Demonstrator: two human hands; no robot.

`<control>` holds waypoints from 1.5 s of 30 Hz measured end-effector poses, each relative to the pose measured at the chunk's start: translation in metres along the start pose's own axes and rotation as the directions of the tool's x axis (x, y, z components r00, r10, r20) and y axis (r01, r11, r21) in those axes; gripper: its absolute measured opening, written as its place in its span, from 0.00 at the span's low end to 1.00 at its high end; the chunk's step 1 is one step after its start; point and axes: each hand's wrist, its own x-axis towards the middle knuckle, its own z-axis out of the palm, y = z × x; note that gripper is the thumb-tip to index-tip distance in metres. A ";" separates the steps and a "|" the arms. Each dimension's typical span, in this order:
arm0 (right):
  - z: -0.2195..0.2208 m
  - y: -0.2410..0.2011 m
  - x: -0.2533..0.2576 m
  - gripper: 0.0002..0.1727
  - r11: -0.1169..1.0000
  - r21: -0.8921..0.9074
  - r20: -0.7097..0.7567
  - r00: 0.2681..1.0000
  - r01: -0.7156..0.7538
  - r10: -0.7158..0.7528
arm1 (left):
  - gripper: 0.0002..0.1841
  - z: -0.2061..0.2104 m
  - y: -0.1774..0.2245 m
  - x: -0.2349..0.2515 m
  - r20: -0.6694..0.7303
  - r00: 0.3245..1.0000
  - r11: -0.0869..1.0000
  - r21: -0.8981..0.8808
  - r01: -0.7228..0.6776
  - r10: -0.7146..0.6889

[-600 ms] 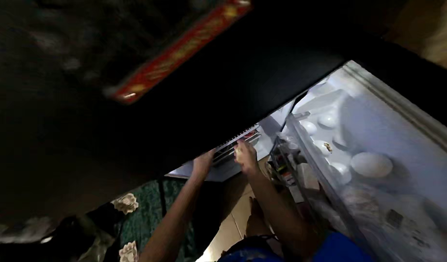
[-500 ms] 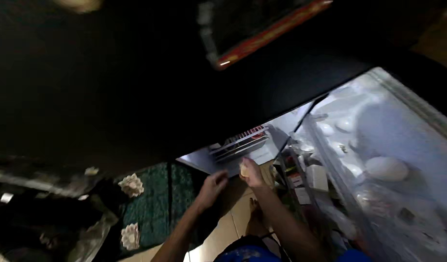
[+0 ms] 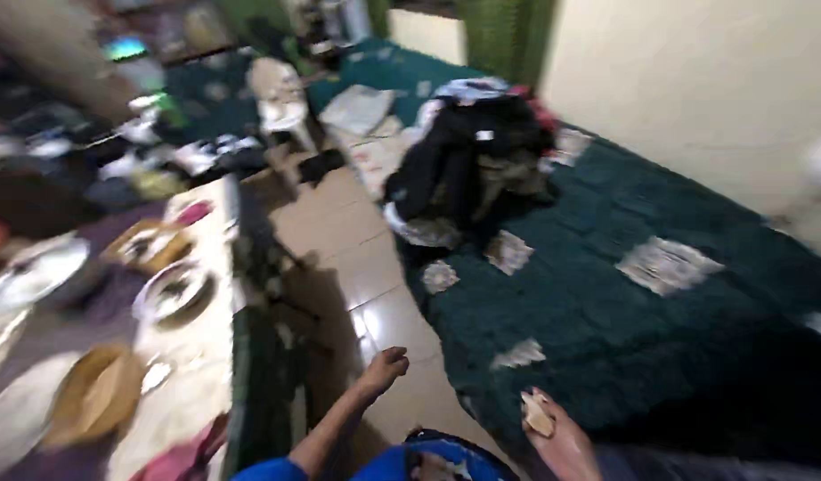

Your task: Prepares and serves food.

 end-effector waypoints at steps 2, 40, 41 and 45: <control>0.045 0.002 0.008 0.16 0.996 -0.082 0.093 0.995 -0.023 0.031 | 0.25 -0.031 -0.015 -0.011 -0.075 0.997 0.996 -0.090 -0.006 0.000; 0.776 0.154 -0.035 0.20 0.340 -0.641 0.514 0.056 0.688 0.856 | 0.22 -0.343 -0.023 -0.035 -0.840 0.181 0.566 -0.488 -0.664 -0.512; 0.790 0.166 -0.041 0.20 0.328 -0.634 0.494 0.041 0.701 0.868 | 0.22 -0.355 -0.027 -0.032 -0.837 0.176 0.570 -0.492 -0.658 -0.519; 0.822 0.219 -0.052 0.20 0.247 -0.605 0.383 0.004 0.757 0.924 | 0.22 -0.393 -0.036 -0.027 -0.819 0.163 0.585 -0.517 -0.625 -0.550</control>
